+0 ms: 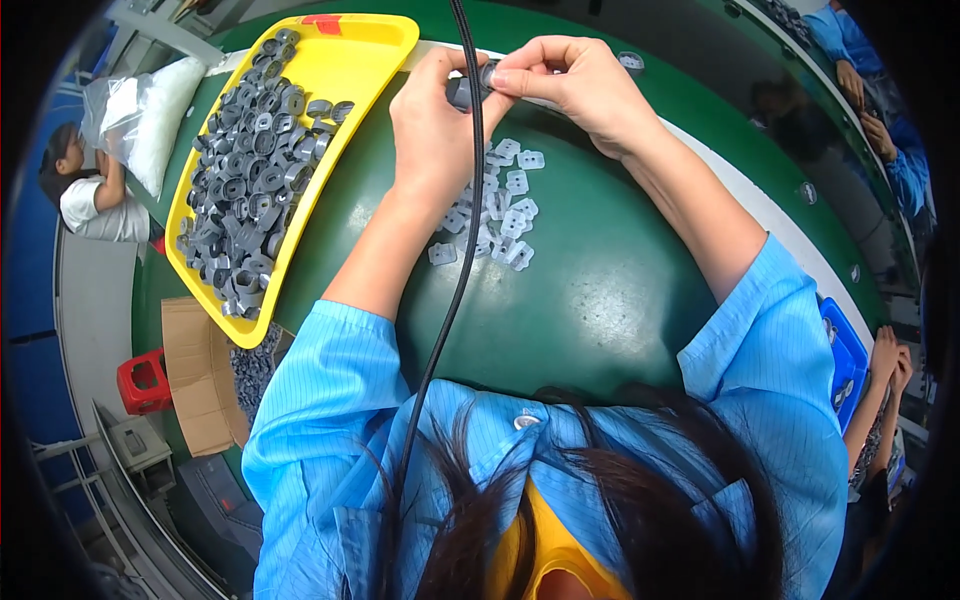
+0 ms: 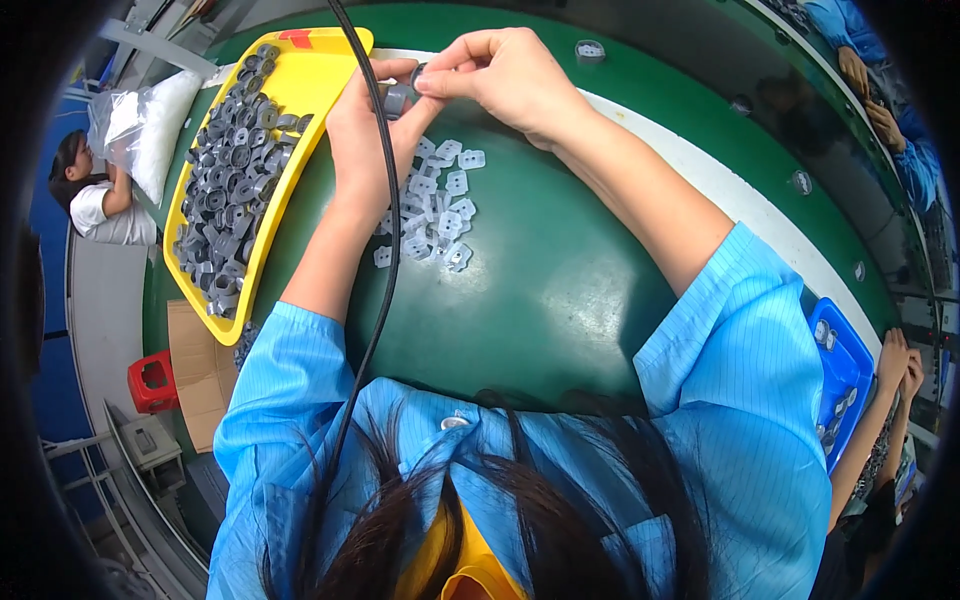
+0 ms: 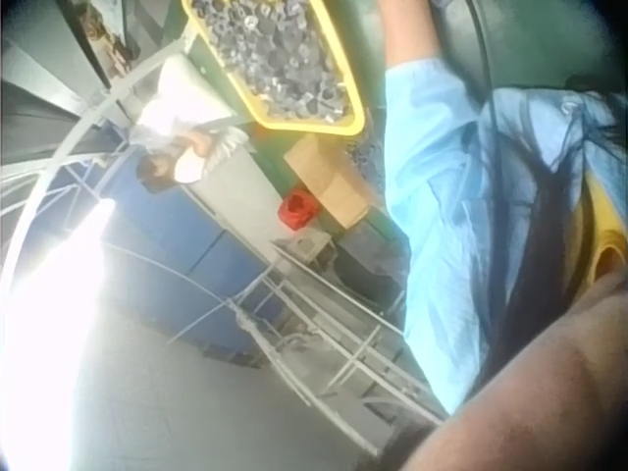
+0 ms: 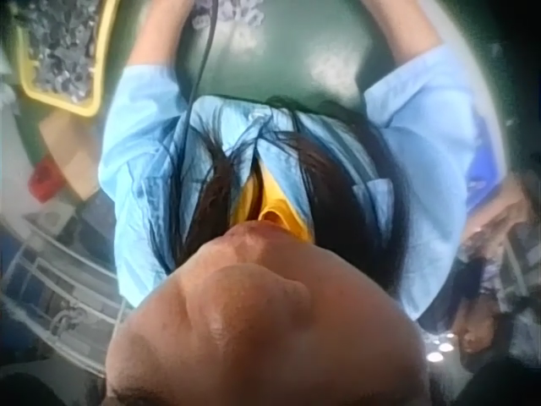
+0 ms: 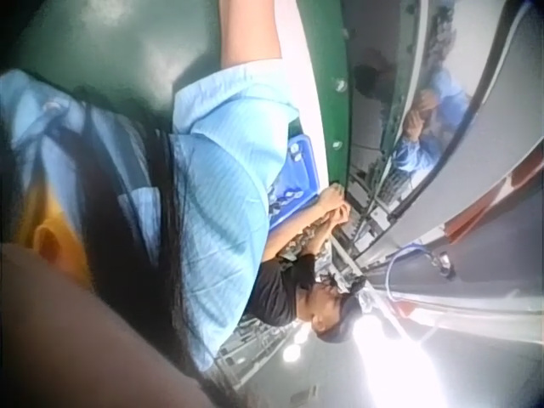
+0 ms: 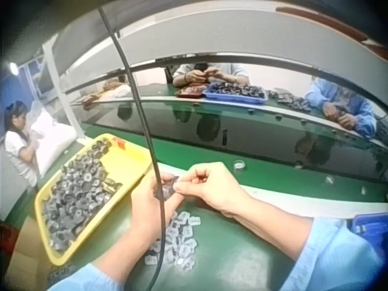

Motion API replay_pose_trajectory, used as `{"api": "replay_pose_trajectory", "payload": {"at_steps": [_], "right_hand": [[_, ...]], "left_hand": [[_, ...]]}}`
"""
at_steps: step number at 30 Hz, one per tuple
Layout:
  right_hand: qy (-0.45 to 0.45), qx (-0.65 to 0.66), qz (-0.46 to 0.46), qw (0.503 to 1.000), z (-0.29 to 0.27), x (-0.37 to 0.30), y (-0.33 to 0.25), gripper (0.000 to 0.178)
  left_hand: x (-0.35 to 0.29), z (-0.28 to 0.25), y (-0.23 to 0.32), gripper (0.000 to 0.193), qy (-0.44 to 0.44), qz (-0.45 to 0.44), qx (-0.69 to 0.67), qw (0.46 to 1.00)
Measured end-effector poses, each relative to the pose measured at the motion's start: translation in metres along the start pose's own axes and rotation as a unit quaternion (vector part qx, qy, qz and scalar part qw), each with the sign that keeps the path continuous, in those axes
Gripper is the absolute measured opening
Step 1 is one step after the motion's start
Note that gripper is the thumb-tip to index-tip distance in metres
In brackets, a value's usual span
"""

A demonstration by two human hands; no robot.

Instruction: The person assembles small circular plastic components onto translucent holders by hand at a factory workbench.

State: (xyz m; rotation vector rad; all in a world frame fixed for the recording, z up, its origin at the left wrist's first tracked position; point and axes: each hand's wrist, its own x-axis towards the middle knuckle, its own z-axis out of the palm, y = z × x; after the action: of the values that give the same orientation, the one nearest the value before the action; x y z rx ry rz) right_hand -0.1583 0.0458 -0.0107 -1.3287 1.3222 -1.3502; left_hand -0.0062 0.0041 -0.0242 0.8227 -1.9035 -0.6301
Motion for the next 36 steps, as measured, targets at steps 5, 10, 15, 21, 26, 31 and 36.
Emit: {"api": "replay_pose_trajectory", "payload": {"at_steps": [5,10,15,21,26,31,36], "right_hand": [[-0.004,-0.078,-0.009,0.997,-0.006,0.003,0.000,0.021],[-0.085,0.052,0.081,0.992,-0.023,0.009,0.008,0.019],[-0.163,0.010,0.111,0.980,-0.035,0.007,-0.014,0.014],[-0.020,-0.226,-0.080,0.971,-0.003,-0.008,-0.029,0.016],[-0.074,0.116,0.137,0.981,-0.017,0.005,-0.023,0.012],[0.034,0.030,0.157,0.986,-0.056,0.027,0.019,0.014],[0.090,-0.094,0.150,0.980,-0.074,0.035,0.026,0.017]], "left_hand": [[-0.004,-0.003,0.001,0.035,0.002,0.054,0.023,0.998],[-0.001,-0.001,0.005,0.032,0.020,0.185,0.037,0.982],[0.005,-0.012,-0.003,0.034,-0.071,0.205,0.022,0.976],[0.009,-0.013,-0.007,0.032,-0.082,0.200,-0.033,0.976],[0.003,-0.016,-0.003,0.047,-0.127,-0.021,-0.213,0.969],[0.010,-0.021,-0.020,0.032,-0.175,-0.140,-0.241,0.944],[0.013,-0.019,-0.039,0.034,-0.084,-0.048,-0.063,0.993]]}}
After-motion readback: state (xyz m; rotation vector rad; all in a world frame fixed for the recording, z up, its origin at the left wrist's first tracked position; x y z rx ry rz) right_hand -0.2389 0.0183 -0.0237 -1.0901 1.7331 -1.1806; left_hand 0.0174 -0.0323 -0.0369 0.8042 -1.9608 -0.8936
